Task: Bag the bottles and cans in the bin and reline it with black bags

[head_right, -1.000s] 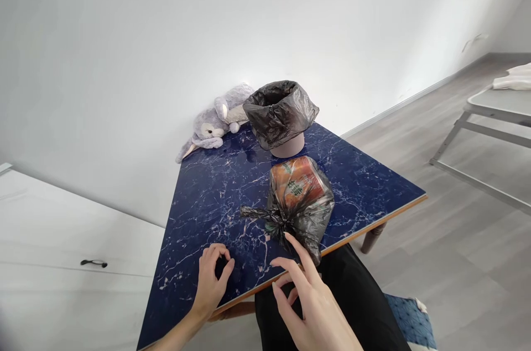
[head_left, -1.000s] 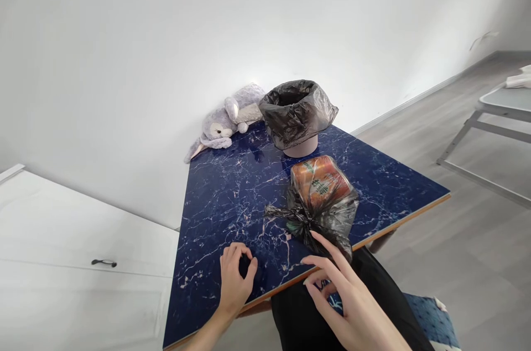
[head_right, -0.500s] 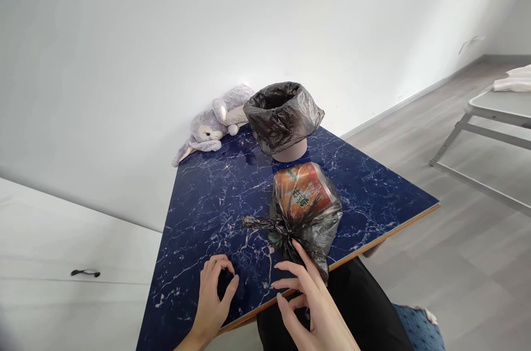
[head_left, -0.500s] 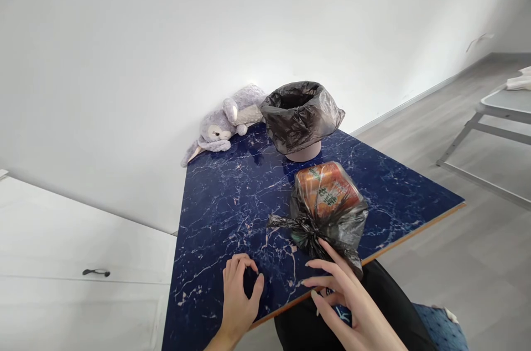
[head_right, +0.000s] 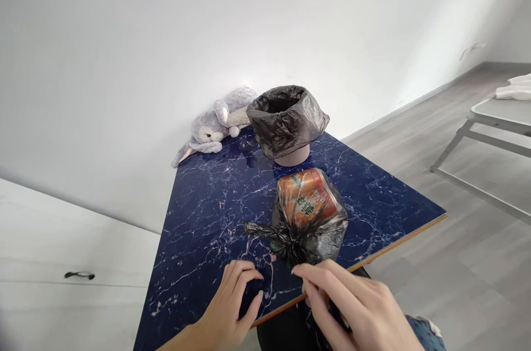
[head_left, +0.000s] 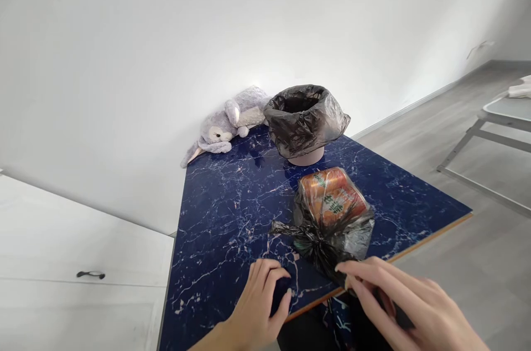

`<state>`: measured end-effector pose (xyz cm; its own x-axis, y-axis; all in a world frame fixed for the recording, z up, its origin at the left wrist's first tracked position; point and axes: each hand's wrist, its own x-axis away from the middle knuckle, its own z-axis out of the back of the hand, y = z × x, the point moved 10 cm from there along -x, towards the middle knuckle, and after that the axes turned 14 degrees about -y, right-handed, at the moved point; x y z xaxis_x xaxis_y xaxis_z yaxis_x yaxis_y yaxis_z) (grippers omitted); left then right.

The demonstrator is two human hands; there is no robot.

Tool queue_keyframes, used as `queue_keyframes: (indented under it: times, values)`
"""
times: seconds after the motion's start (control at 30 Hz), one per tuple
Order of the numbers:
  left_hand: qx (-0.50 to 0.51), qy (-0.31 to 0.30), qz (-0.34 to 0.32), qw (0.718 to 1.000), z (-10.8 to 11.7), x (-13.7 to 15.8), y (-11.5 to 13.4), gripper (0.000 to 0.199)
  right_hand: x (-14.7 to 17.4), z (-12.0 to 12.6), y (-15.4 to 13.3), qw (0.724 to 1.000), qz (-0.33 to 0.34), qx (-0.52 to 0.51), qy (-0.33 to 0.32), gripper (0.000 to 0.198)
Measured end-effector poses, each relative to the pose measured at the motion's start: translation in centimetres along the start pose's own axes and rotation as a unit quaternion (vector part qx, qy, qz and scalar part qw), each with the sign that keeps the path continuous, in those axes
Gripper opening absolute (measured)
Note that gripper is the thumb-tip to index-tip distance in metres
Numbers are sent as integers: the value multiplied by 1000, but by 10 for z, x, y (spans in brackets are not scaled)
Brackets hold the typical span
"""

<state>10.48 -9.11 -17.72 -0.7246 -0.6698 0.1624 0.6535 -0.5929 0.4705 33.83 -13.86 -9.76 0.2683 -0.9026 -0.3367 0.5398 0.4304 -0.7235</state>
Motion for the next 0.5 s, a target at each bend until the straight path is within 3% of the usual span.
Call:
queue_keyframes:
  times: [0.17,0.33,0.5]
  values:
    - [18,-40,12,999,19,-32,22,39,-28,4,4,980,50,188,-40,27]
    - [23,-47,18,998,24,-56,27,44,-44,-20,19,941,50,297,-154,64]
    - [22,-77,32,996,20,-76,28,39,-56,-31,33,920,22,325,-215,56]
